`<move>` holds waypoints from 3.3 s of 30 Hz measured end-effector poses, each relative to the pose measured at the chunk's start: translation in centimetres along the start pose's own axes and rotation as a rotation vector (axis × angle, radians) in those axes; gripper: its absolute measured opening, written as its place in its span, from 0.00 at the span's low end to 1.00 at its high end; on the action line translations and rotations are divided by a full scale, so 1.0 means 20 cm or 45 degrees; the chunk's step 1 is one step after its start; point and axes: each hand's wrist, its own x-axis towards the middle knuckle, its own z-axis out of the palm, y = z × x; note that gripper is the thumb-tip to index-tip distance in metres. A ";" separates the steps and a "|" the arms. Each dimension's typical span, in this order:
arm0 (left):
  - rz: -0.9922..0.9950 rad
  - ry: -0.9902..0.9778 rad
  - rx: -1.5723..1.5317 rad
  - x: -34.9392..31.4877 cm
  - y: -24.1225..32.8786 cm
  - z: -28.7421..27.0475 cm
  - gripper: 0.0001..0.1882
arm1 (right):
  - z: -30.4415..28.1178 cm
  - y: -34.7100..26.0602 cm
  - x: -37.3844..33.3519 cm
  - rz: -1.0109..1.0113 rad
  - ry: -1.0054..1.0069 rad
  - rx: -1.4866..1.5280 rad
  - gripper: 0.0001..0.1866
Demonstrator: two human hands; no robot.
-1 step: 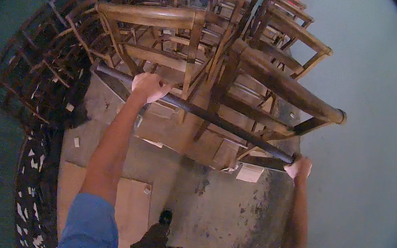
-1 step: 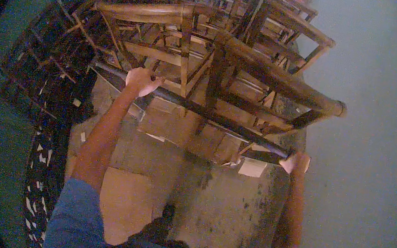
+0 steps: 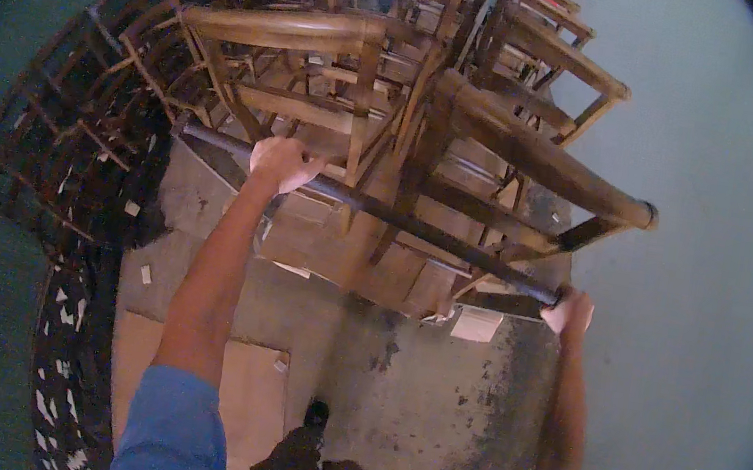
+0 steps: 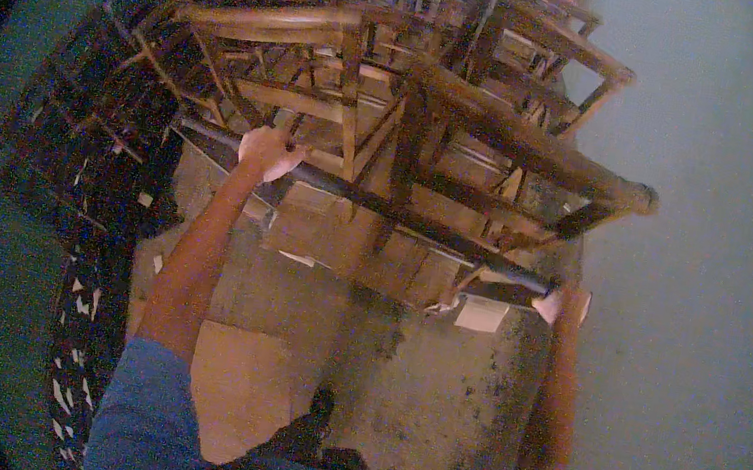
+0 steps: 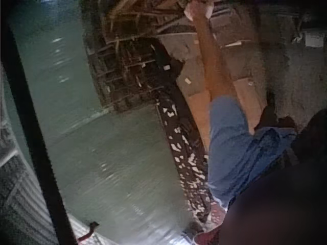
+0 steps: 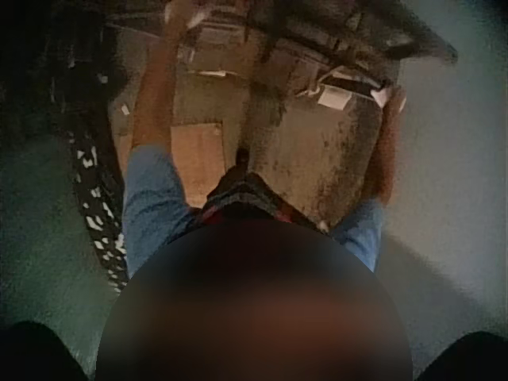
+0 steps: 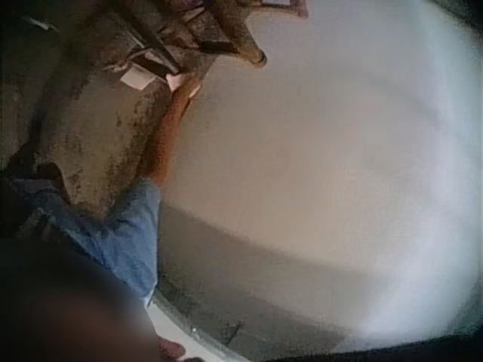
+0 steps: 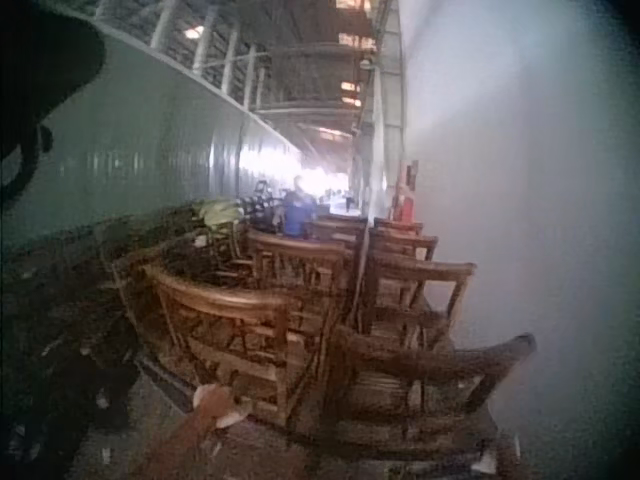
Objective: The person walks through a cluttered room, steps over debris, and then lifts and carries a stack of wooden chairs across the floor. The person moves the chairs from one area to another and sets them down.
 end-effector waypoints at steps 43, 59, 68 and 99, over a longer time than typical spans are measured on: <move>0.037 -0.067 -0.077 -1.05 -1.26 -0.18 0.35 | -0.28 -0.85 -1.46 -0.066 0.354 0.072 0.13; 0.094 0.200 -0.007 -1.44 -1.58 -0.04 0.36 | -0.44 -1.09 -2.07 -0.014 0.070 -0.005 0.21; 0.028 0.176 0.211 -1.50 -1.63 0.12 0.33 | -0.37 -1.24 -2.16 0.062 -0.173 0.203 0.21; 0.331 0.284 0.380 -1.30 -2.09 0.12 0.31 | -0.45 -1.51 -2.40 -0.031 0.026 0.620 0.12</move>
